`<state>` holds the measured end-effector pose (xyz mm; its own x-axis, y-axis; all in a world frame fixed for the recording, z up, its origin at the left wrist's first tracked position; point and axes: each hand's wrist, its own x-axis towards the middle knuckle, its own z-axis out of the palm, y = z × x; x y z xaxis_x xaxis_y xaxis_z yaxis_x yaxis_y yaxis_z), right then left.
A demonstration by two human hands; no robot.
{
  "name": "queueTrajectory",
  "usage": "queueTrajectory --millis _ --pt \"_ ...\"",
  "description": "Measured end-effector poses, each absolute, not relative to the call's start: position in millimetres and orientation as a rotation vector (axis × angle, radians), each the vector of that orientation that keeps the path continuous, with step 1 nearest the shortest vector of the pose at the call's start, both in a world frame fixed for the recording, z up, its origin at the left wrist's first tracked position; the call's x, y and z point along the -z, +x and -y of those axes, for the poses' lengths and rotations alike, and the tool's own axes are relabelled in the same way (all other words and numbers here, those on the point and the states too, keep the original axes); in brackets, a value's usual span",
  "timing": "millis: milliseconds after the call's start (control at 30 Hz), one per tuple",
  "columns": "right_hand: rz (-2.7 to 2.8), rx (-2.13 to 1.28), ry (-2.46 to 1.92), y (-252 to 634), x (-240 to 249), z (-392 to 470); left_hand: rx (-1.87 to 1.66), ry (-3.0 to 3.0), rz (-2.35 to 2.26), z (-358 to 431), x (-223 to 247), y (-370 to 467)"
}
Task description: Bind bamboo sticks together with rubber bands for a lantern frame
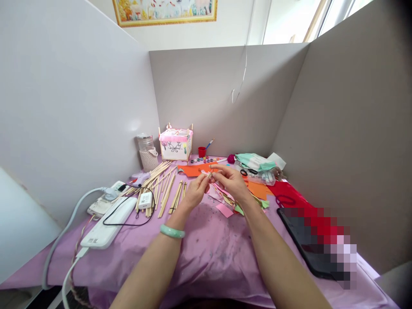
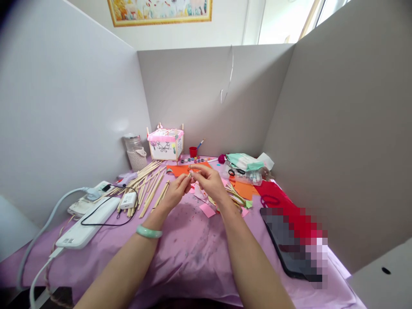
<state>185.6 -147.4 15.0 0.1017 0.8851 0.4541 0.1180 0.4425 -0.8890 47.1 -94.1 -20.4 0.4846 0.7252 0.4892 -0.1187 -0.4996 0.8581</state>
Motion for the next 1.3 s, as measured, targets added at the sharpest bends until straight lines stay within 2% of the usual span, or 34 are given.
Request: queueTrajectory --millis 133,367,767,933,1133,1300 --pt "1.485 -0.687 -1.075 187 -15 149 -1.162 1.97 -0.566 95 20 43" --pt "1.64 -0.782 -1.135 195 -18 154 -1.145 1.927 -0.544 95 22 42" --pt "1.553 -0.702 -1.154 188 -16 152 -1.065 1.366 -0.417 95 14 44" --pt "1.515 -0.697 -0.951 181 -16 151 -0.964 1.215 -0.367 93 13 40" --pt "1.332 -0.87 -0.805 176 -10 146 -0.9 1.107 -0.298 93 12 36" --pt "1.171 -1.194 -0.902 182 -5 139 -0.944 1.149 -0.283 92 13 35"
